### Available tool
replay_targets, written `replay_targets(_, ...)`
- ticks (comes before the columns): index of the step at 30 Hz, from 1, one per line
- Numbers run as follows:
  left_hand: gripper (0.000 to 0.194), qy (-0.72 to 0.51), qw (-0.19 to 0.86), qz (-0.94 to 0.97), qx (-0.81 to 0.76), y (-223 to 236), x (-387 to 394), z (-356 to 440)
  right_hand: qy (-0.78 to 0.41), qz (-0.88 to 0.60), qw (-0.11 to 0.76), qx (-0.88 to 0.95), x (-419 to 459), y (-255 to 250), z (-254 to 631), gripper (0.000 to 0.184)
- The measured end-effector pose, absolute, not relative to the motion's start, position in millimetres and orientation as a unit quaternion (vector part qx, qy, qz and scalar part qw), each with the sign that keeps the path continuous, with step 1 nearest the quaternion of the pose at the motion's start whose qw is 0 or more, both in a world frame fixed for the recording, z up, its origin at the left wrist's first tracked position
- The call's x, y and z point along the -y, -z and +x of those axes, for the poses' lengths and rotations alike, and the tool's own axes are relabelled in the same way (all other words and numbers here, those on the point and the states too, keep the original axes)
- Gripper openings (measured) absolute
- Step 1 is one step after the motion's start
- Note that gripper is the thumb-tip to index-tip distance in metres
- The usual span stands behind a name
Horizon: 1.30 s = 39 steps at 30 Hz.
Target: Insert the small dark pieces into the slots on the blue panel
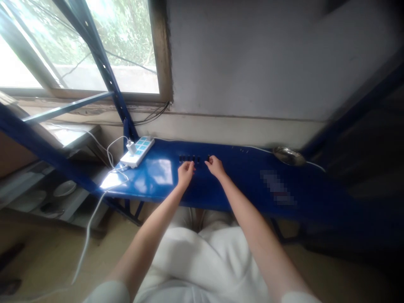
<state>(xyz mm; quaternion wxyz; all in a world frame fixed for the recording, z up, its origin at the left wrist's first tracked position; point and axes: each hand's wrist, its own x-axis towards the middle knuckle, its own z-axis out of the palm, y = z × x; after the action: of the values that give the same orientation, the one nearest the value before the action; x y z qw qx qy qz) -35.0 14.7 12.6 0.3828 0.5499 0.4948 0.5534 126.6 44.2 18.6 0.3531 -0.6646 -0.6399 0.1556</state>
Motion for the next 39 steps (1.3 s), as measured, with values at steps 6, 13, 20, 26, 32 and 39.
replay_targets(6,0.033,-0.551,0.39,0.545,-0.497,-8,-8,-37,-0.168,-0.689,0.302,0.637,-63,-2,115,0.008)
replay_targets(13,0.03,-0.541,0.382,0.546,-0.513,-5,-8,-38,-0.176,-0.704,0.285,0.626,-73,-1,113,0.01)
replay_targets(20,0.029,-0.534,0.399,0.535,-0.519,-2,-11,-40,-0.224,-0.688,0.425,0.544,-48,-6,123,0.036)
replay_targets(26,0.03,-0.53,0.393,0.538,-0.525,3,-13,-40,-0.188,-0.647,0.586,0.449,-5,2,134,0.028)
replay_targets(32,0.03,-0.529,0.387,0.542,-0.526,8,-15,-40,-0.202,-0.652,0.606,0.407,8,12,137,0.028)
replay_targets(39,0.029,-0.528,0.396,0.534,-0.529,8,-16,-40,-0.191,-0.664,0.591,0.418,11,13,138,0.027)
